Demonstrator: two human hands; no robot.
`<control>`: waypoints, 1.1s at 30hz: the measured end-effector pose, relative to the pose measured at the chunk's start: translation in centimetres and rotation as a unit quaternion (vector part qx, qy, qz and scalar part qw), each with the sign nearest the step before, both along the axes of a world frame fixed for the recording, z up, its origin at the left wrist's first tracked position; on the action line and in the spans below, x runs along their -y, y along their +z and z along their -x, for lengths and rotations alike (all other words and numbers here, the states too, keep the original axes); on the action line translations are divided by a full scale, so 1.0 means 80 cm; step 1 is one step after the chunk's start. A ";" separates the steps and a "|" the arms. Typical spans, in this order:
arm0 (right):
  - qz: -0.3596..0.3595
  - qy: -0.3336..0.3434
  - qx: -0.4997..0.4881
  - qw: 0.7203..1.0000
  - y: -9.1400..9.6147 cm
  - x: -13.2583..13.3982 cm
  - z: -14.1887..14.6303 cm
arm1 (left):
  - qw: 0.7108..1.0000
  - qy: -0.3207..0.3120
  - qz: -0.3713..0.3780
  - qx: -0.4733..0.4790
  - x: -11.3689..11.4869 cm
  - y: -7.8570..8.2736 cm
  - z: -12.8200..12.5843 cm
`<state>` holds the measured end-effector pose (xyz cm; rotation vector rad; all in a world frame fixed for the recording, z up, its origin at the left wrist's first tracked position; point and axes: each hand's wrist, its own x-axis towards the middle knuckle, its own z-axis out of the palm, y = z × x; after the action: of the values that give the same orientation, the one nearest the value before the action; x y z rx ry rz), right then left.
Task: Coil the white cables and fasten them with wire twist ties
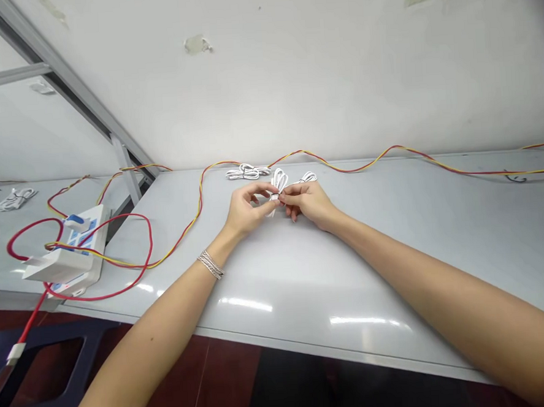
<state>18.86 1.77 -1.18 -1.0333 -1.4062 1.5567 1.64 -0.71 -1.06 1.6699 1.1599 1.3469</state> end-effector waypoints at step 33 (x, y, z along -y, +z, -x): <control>-0.197 -0.124 0.138 0.963 -0.014 0.009 0.008 | 0.972 0.210 0.103 0.018 -0.032 -0.017 0.044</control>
<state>18.21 1.07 -2.27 -1.1546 -1.6197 0.9278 -1.92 1.83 -2.45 1.2910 1.6370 1.4387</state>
